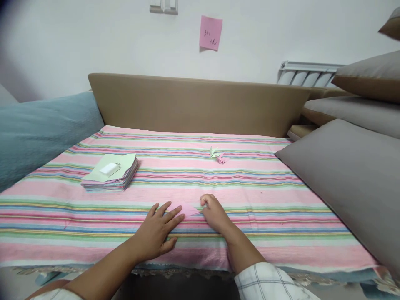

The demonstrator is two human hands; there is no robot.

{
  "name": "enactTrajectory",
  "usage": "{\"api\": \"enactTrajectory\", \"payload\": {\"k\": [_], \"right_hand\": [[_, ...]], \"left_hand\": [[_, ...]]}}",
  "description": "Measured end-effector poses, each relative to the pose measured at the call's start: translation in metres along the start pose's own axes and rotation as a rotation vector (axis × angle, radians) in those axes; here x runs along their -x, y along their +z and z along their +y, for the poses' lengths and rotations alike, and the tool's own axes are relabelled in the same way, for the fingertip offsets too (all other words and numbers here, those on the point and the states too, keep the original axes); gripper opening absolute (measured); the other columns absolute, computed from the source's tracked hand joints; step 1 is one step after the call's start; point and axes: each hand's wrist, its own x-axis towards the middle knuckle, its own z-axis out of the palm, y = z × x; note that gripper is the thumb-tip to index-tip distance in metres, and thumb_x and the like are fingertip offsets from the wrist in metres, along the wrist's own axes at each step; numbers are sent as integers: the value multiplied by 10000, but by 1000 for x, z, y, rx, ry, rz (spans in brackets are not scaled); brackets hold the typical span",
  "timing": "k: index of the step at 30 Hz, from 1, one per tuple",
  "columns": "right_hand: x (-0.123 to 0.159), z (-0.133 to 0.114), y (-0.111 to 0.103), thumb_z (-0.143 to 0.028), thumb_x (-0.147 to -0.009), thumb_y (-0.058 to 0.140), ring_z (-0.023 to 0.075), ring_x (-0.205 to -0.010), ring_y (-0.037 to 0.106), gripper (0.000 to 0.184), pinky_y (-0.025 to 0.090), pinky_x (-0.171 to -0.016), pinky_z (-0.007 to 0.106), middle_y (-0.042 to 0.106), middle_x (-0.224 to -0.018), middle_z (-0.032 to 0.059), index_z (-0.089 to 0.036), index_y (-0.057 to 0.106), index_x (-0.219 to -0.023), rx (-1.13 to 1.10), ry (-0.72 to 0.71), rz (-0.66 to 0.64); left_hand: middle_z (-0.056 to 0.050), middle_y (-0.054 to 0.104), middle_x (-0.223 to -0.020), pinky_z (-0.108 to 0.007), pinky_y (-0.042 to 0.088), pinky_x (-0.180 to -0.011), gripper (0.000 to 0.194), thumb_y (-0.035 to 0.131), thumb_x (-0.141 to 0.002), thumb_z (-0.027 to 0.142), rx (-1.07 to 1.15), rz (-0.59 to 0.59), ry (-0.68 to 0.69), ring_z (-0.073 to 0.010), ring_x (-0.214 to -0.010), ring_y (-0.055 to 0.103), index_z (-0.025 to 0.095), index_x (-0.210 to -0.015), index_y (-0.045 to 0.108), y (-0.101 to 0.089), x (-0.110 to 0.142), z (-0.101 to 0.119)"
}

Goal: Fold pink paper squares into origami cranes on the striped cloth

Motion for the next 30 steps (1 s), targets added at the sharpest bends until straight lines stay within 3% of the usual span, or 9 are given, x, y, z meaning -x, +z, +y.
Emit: {"api": "enactTrajectory", "payload": {"k": [4, 10, 16, 30], "right_hand": [[3, -5, -4, -201, -730, 445, 185, -850, 531, 52, 423, -777, 324, 566, -887, 24, -208, 497, -732, 25, 21, 28], [4, -8, 3, -376, -825, 466, 219, -984, 496, 310, 389, -894, 382, 567, -942, 59, -203, 598, -605, 235, 15, 53], [3, -9, 13, -394, -815, 513, 247, -1024, 473, 331, 383, -905, 417, 548, -1025, 80, -201, 605, -561, 307, 34, 96], [2, -4, 7, -315, -796, 554, 234, -1076, 450, 225, 380, -911, 395, 539, -1054, 73, -197, 587, -607, 326, -4, -5]], "left_hand": [[-1, 344, -1429, -599, 190, -1001, 604, 517, -758, 380, -1, -7, 2, -355, -1284, 253, 335, -1338, 353, -1, -1, 0], [-9, 356, -1422, -608, 208, -986, 629, 530, -737, 348, -33, -6, 14, -363, -1275, 269, 321, -1339, 351, -4, -1, 1], [-7, 353, -1424, -590, 221, -987, 644, 539, -734, 361, -48, 9, 24, -358, -1272, 275, 334, -1345, 337, -2, 0, 0], [-2, 344, -1430, -606, 211, -987, 629, 538, -735, 353, -3, -27, 10, -365, -1283, 257, 329, -1335, 353, -5, -1, 0]]}}
